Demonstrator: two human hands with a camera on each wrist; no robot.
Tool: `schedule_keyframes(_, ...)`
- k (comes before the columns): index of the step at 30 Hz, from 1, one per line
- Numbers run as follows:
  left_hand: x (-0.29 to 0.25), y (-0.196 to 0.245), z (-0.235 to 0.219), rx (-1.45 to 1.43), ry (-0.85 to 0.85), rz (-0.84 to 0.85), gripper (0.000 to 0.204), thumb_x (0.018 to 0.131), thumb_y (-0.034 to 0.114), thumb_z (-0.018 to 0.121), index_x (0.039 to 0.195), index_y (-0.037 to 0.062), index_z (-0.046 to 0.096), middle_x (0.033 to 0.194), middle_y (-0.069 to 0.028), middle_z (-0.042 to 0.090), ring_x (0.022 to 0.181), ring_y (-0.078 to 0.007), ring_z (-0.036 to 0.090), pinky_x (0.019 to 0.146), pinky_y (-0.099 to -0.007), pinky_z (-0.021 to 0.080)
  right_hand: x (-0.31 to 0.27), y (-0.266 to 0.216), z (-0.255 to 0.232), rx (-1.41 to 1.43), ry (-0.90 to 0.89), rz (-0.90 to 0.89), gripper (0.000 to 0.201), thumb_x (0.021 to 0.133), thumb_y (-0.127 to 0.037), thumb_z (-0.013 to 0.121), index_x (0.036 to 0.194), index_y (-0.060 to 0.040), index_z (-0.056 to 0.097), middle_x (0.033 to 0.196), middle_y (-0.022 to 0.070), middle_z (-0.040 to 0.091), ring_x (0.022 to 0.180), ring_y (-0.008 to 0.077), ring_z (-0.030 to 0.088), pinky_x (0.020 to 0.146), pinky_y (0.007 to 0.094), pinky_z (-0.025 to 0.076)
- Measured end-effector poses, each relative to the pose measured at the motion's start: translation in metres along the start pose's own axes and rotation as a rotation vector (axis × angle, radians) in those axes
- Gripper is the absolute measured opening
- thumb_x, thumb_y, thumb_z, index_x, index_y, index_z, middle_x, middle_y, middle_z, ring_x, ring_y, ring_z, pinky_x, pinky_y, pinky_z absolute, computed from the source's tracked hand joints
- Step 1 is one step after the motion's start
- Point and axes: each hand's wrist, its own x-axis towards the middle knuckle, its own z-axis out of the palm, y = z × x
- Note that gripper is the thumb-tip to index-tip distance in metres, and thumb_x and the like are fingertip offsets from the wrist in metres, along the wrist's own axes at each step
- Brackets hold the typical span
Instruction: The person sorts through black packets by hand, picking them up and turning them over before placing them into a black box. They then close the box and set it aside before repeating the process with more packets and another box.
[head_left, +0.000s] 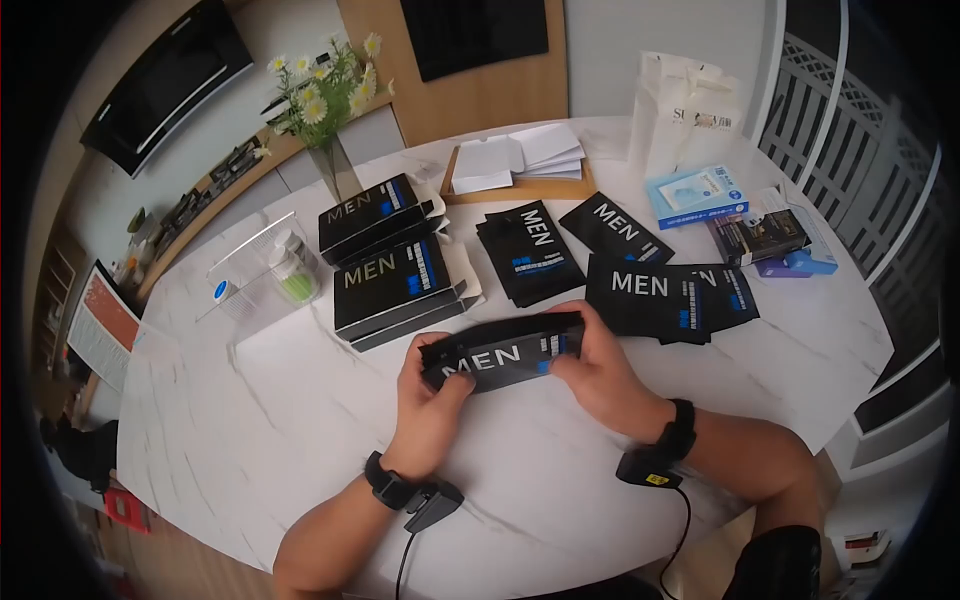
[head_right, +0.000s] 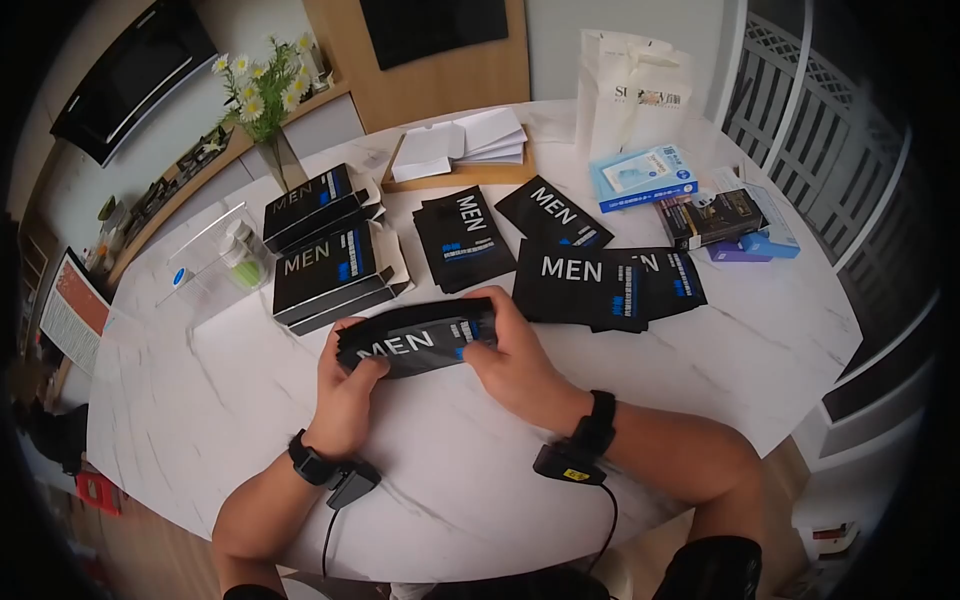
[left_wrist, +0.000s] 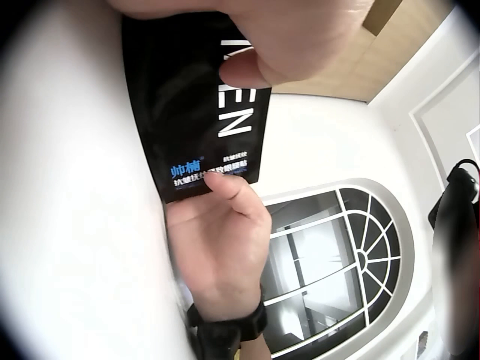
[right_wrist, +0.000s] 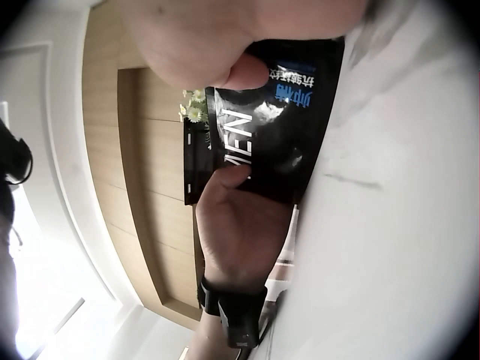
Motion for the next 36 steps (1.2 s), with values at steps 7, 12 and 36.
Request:
schedule_keyframes(7, -0.001, -0.006, 0.000, -0.009, 0.002, 0.112, 0.036, 0.091, -0.008, 0.064, 0.125, 0.0019, 0.058, 0.115, -0.0031, 0.065, 0.099, -0.0077, 0.058, 0.086, -0.0237, 0.049, -0.001, -0.015, 0.002, -0.211, -0.028, -0.240, 0.049, 0.088, 0.016, 0.050, 0.134, -0.0007, 0.050, 0.134, 0.0127, 0.059, 0.130, 0.0184, 0.056, 0.110, 0.0334, 0.046)
schedule_keyframes(12, -0.002, -0.007, -0.003, 0.053, 0.013, 0.028, 0.031, 0.094, -0.004, 0.067, 0.123, 0.0001, 0.057, 0.110, -0.0026, 0.066, 0.096, -0.0069, 0.059, 0.085, -0.0237, 0.049, -0.001, -0.010, -0.006, -0.269, -0.087, -0.132, 0.045, 0.092, 0.011, 0.057, 0.135, -0.0015, 0.050, 0.129, 0.0104, 0.061, 0.123, 0.0164, 0.059, 0.105, 0.0328, 0.048)
schedule_keyframes(36, -0.031, 0.057, 0.014, 0.912, -0.063, 0.860, 0.015, 0.087, -0.003, 0.073, 0.100, 0.0026, 0.068, 0.092, -0.0119, 0.071, 0.081, -0.0247, 0.066, 0.076, -0.0338, 0.049, -0.026, -0.068, 0.001, -0.999, -0.167, -0.686, 0.057, 0.085, -0.016, 0.080, 0.137, -0.0068, 0.058, 0.110, 0.0119, 0.070, 0.106, 0.0373, 0.067, 0.095, 0.0471, 0.049)
